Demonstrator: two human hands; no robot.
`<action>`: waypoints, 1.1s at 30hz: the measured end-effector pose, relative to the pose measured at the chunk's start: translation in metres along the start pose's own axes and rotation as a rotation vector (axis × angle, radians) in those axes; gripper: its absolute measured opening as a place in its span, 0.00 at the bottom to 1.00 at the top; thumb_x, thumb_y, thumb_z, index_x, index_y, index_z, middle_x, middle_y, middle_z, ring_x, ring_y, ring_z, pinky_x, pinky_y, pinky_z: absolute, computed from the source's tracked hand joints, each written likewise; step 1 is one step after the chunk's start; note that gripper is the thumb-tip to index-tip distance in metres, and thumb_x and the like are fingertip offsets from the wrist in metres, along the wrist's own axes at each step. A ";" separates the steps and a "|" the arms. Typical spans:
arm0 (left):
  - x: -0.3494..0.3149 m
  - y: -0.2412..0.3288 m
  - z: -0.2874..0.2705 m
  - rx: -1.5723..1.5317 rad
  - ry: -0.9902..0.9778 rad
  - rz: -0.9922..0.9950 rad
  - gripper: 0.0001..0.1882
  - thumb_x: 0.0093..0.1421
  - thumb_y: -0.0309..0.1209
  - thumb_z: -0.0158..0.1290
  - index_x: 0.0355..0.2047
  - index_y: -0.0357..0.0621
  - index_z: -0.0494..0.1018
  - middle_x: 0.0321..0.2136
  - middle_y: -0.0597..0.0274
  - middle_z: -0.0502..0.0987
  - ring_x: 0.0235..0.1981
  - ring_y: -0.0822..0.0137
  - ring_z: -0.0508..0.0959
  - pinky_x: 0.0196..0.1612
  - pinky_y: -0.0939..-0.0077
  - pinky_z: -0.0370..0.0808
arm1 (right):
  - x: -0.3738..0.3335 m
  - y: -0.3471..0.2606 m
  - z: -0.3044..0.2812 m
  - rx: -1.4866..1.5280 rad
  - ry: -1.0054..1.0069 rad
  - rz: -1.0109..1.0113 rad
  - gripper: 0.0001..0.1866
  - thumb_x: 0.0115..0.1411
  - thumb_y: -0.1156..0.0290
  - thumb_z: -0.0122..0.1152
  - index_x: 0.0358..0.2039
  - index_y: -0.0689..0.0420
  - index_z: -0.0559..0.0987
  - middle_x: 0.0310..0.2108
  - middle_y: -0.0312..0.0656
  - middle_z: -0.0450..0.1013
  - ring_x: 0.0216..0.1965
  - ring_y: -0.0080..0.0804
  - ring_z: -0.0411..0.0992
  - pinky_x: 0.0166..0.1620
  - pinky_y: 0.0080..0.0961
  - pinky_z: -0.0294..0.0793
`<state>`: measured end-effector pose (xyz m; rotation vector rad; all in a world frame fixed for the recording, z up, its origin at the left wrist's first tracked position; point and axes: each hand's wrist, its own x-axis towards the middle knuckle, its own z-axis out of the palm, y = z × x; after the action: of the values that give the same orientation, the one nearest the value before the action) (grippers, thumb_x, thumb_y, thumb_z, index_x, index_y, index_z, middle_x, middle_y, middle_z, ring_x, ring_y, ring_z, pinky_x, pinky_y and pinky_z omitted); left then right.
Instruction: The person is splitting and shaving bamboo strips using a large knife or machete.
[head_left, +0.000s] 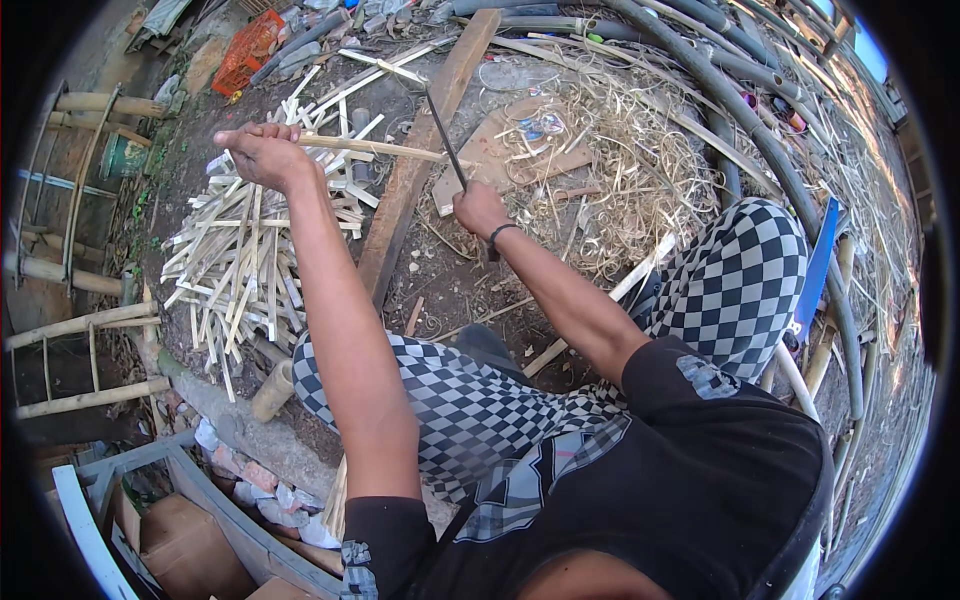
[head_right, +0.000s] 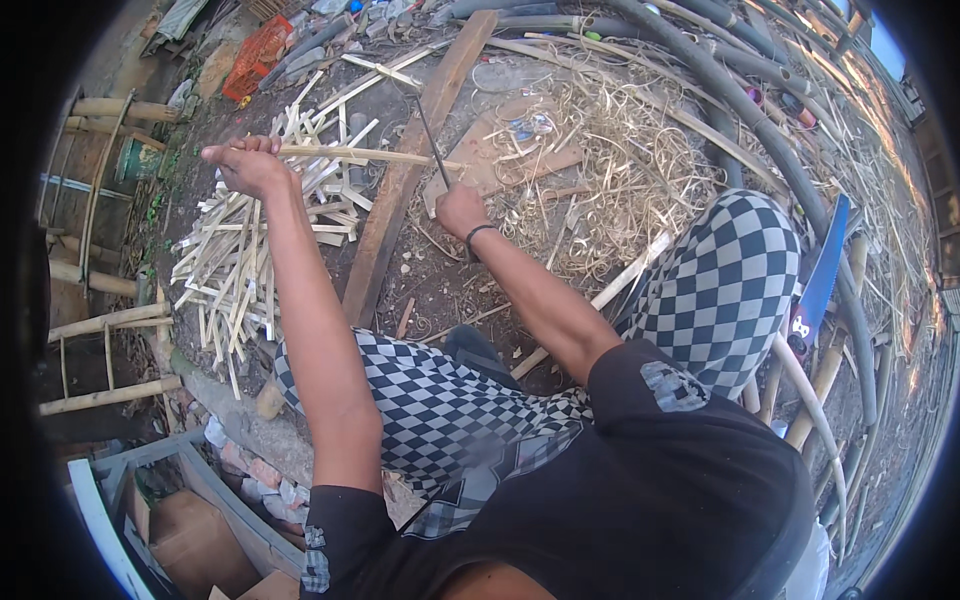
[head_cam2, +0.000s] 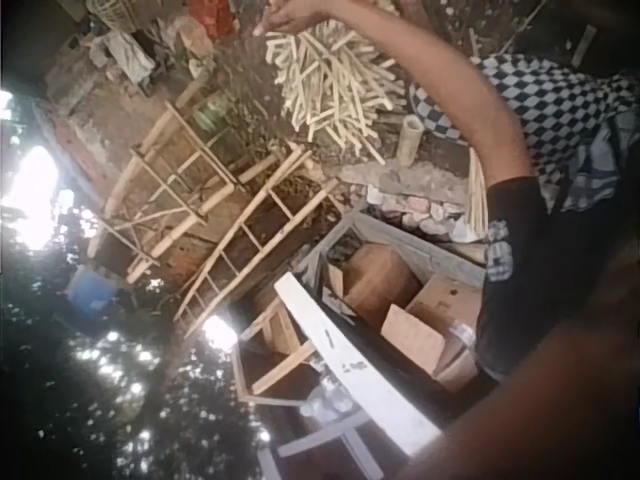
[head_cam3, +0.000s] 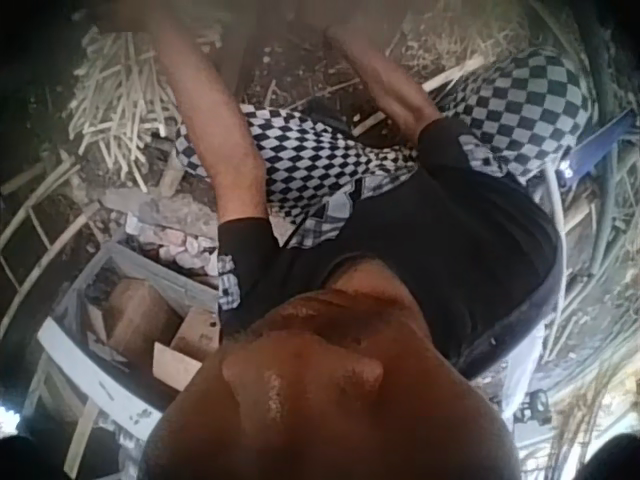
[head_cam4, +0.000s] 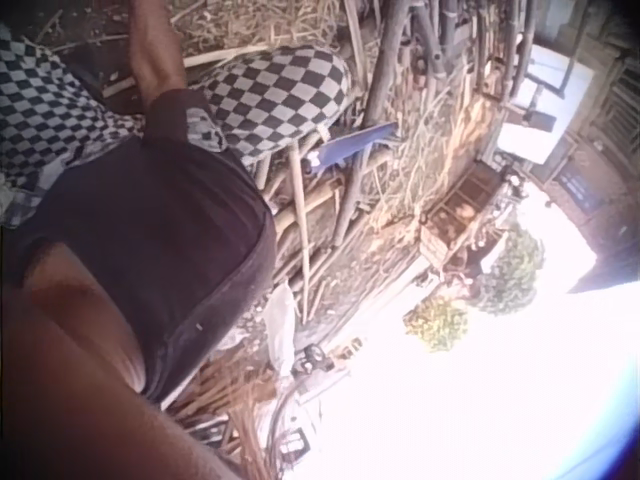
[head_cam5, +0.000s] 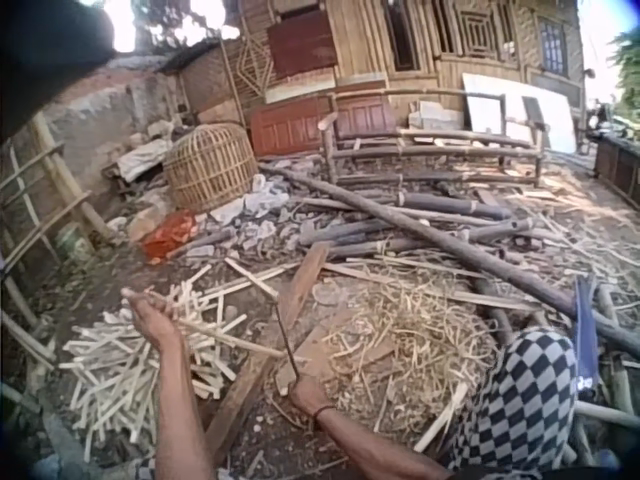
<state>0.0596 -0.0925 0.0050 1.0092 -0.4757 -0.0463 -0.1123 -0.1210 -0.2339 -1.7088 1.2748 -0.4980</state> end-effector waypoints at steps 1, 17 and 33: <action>-0.001 -0.002 0.000 0.011 0.042 -0.036 0.29 0.70 0.59 0.33 0.23 0.49 0.54 0.14 0.72 0.52 0.14 0.76 0.51 0.17 0.76 0.54 | 0.000 -0.008 0.000 -0.035 -0.019 -0.014 0.17 0.58 0.65 0.52 0.32 0.69 0.79 0.31 0.66 0.76 0.38 0.63 0.76 0.45 0.50 0.76; 0.003 0.003 -0.013 0.053 0.066 -0.040 0.30 0.69 0.61 0.30 0.20 0.51 0.51 0.13 0.72 0.51 0.13 0.75 0.51 0.17 0.75 0.54 | -0.031 -0.012 -0.007 -0.252 -0.082 0.020 0.17 0.59 0.65 0.51 0.43 0.63 0.77 0.36 0.61 0.77 0.40 0.57 0.77 0.45 0.49 0.76; -0.003 0.014 -0.005 -0.114 -0.282 -0.138 0.29 0.71 0.55 0.35 0.34 0.38 0.66 0.19 0.63 0.63 0.21 0.69 0.66 0.27 0.70 0.68 | -0.036 0.072 0.008 -0.034 -0.085 0.239 0.23 0.55 0.58 0.55 0.39 0.67 0.80 0.36 0.65 0.76 0.42 0.59 0.77 0.48 0.43 0.76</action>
<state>0.0570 -0.0800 0.0132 0.9264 -0.6521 -0.3393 -0.1585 -0.0887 -0.2920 -1.5616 1.4094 -0.2619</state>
